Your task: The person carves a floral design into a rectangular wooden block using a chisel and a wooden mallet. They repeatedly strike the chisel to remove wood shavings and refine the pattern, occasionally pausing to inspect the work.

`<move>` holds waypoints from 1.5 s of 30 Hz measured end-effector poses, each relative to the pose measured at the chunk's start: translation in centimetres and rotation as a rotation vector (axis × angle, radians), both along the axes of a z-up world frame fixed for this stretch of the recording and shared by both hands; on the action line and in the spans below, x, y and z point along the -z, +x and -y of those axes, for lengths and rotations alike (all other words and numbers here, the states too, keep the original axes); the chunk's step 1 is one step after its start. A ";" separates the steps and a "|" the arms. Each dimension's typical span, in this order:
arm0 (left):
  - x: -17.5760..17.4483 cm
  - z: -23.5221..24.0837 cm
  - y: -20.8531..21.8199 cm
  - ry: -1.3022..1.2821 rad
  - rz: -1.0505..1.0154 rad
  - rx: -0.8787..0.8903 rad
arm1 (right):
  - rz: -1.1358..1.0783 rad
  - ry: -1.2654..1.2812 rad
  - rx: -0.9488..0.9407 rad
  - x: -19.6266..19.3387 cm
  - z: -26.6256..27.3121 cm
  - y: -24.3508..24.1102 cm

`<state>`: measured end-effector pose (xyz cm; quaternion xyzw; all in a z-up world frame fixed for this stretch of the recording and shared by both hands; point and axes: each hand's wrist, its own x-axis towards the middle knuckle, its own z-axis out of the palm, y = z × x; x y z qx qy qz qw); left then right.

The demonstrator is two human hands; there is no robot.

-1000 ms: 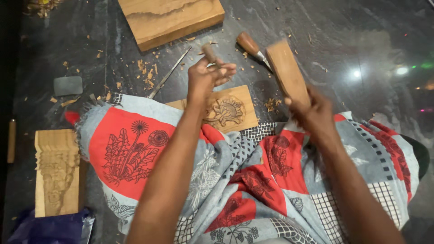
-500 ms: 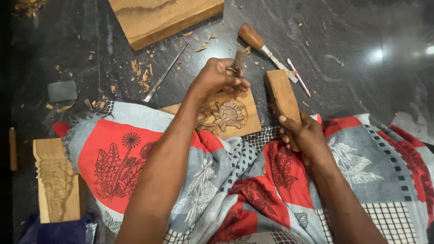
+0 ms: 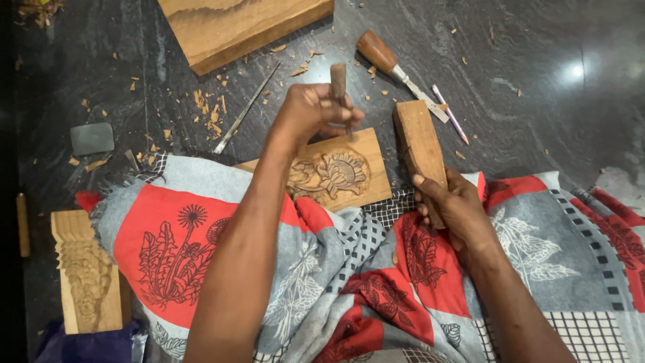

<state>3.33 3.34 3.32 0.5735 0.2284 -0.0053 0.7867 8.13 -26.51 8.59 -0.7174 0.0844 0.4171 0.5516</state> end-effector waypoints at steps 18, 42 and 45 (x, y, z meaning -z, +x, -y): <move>2.3 0.7 -0.3 -0.051 0.119 0.083 | 0.012 -0.020 0.007 -0.2 -0.1 -0.3; 1.1 -0.6 1.3 -0.045 0.178 0.307 | 1.048 -0.052 -0.309 -6.2 -2.0 3.3; 0.4 -1.1 1.0 -0.061 0.203 0.136 | 1.045 0.009 -0.221 -5.0 -0.6 2.7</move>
